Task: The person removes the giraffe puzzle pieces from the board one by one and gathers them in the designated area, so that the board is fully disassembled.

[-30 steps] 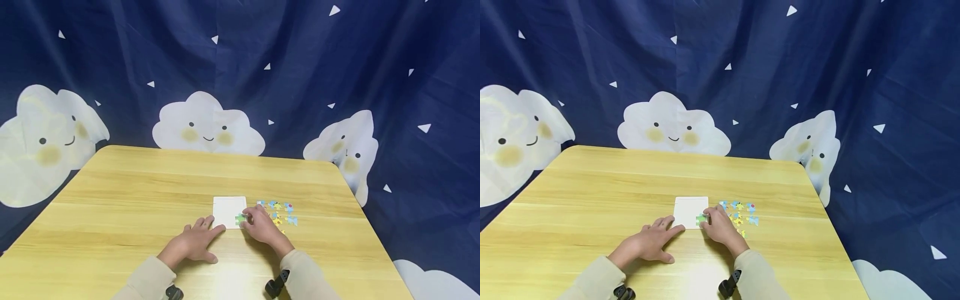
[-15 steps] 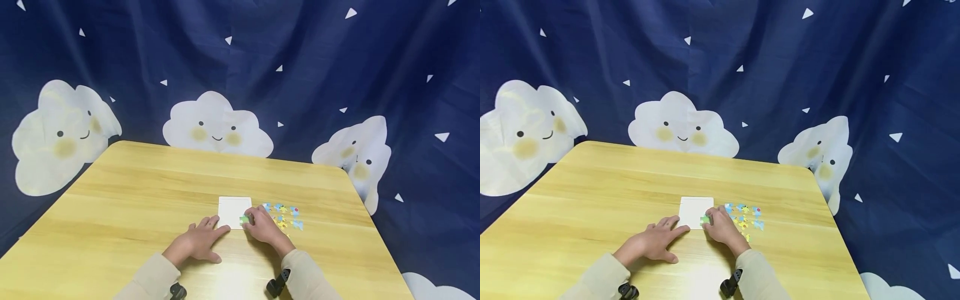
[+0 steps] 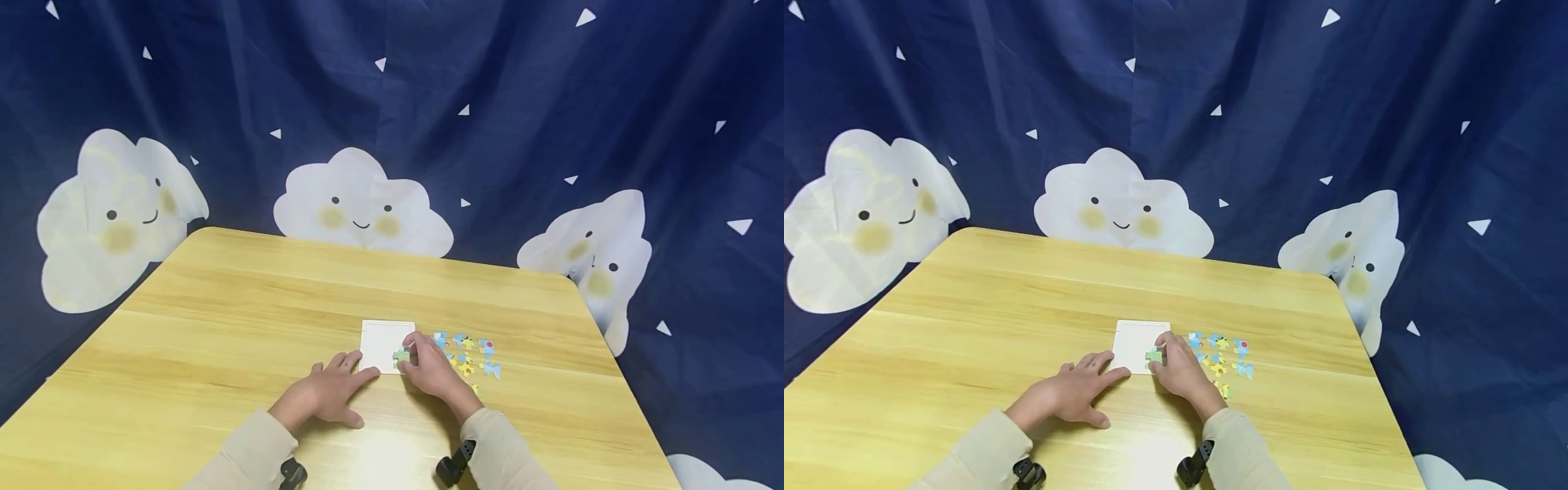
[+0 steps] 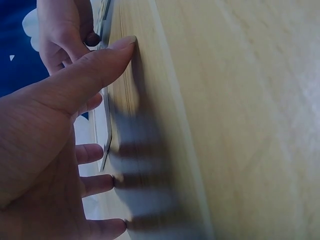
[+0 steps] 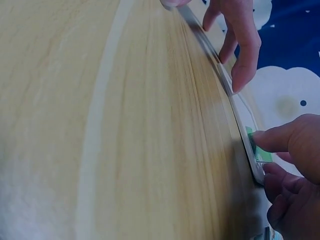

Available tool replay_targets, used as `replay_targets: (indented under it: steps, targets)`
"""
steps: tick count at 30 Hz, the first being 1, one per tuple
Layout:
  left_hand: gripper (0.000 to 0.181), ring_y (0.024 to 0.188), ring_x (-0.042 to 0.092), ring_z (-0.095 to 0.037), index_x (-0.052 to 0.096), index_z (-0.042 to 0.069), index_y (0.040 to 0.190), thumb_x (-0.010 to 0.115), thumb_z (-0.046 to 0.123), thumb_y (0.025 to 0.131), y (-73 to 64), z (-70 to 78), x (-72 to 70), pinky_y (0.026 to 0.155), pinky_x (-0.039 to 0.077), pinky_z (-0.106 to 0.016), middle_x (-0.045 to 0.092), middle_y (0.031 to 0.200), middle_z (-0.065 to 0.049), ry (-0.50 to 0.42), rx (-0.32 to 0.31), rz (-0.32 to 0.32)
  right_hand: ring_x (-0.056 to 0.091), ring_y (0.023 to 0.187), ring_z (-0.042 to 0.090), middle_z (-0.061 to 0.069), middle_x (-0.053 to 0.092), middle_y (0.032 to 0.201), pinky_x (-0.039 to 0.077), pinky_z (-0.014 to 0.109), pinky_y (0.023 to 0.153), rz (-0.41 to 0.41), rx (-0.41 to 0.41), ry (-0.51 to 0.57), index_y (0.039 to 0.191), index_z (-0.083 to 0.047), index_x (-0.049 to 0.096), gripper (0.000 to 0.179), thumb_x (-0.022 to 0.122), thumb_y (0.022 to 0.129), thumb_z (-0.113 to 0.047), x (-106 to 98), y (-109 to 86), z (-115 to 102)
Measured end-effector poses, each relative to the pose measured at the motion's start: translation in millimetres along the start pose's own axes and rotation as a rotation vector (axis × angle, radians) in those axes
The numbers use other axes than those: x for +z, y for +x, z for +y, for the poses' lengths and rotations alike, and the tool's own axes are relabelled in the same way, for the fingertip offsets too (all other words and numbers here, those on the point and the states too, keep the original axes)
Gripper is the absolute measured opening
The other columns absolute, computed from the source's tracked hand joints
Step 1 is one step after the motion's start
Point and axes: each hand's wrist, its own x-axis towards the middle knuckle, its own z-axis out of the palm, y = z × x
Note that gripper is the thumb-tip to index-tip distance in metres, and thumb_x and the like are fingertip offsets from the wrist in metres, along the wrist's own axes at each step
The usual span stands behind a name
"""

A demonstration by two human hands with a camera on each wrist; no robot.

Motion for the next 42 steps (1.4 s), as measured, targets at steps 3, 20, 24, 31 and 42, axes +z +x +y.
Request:
replay_targets:
  steps: [3, 20, 24, 31, 42]
  targets:
    - [0.082, 0.136, 0.028, -0.038, 0.036, 0.026, 0.142, 0.073, 0.052, 0.074, -0.2, 0.9, -1.0, 0.095, 0.032, -0.068, 0.027, 0.151, -0.016, -0.003, -0.002, -0.008, 0.049, 0.077, 0.014, 0.003, 0.052, 0.088, 0.043, 0.03, 0.069, 0.023, -0.011, 0.029, 0.108, -0.008, 0.051, 0.027, 0.065, 0.086, -0.012, 0.1, -0.5, 0.8]
    - [0.084, 0.136, 0.027, -0.039, 0.036, 0.025, 0.142, 0.075, 0.049, 0.072, -0.6, 1.9, -1.8, 0.096, 0.03, -0.069, 0.026, 0.15, -0.017, -0.023, 0.004, -0.004, 0.055, 0.066, 0.012, 0.003, 0.062, 0.083, 0.047, 0.022, 0.055, 0.165, 0.091, 0.197, 0.113, -0.004, 0.058, 0.022, 0.056, 0.092, -0.004, -24.3, -20.3, 23.7]
    - [0.083, 0.137, 0.026, -0.04, 0.036, 0.025, 0.142, 0.075, 0.049, 0.073, -1.3, 2.0, -1.9, 0.097, 0.028, -0.07, 0.026, 0.151, -0.018, -0.034, 0.005, -0.005, 0.053, 0.065, 0.012, 0.004, 0.062, 0.083, 0.045, 0.022, 0.054, 0.208, 0.127, 0.22, 0.113, -0.005, 0.059, 0.021, 0.057, 0.091, -0.004, -37.2, -31.5, 34.3]
    - [0.083, 0.137, 0.025, -0.041, 0.036, 0.024, 0.143, 0.074, 0.049, 0.074, -0.4, 0.5, -2.3, 0.096, 0.028, -0.071, 0.025, 0.151, -0.018, -0.031, 0.007, -0.004, 0.051, 0.065, 0.014, 0.006, 0.06, 0.082, 0.043, 0.023, 0.055, 0.282, 0.188, 0.182, 0.112, -0.004, 0.06, 0.02, 0.056, 0.092, -0.007, -57.7, -51.6, 49.5]
    - [0.082, 0.136, 0.027, -0.042, 0.037, 0.024, 0.143, 0.073, 0.051, 0.074, 1.2, -0.3, -0.1, 0.095, 0.029, -0.07, 0.027, 0.151, -0.019, -0.01, 0.016, 0.007, 0.046, 0.062, 0.01, 0.004, 0.057, 0.076, 0.041, 0.022, 0.054, 0.326, 0.258, 0.133, 0.107, -0.002, 0.063, 0.017, 0.056, 0.093, -0.008, -72.6, -87.5, 74.1]
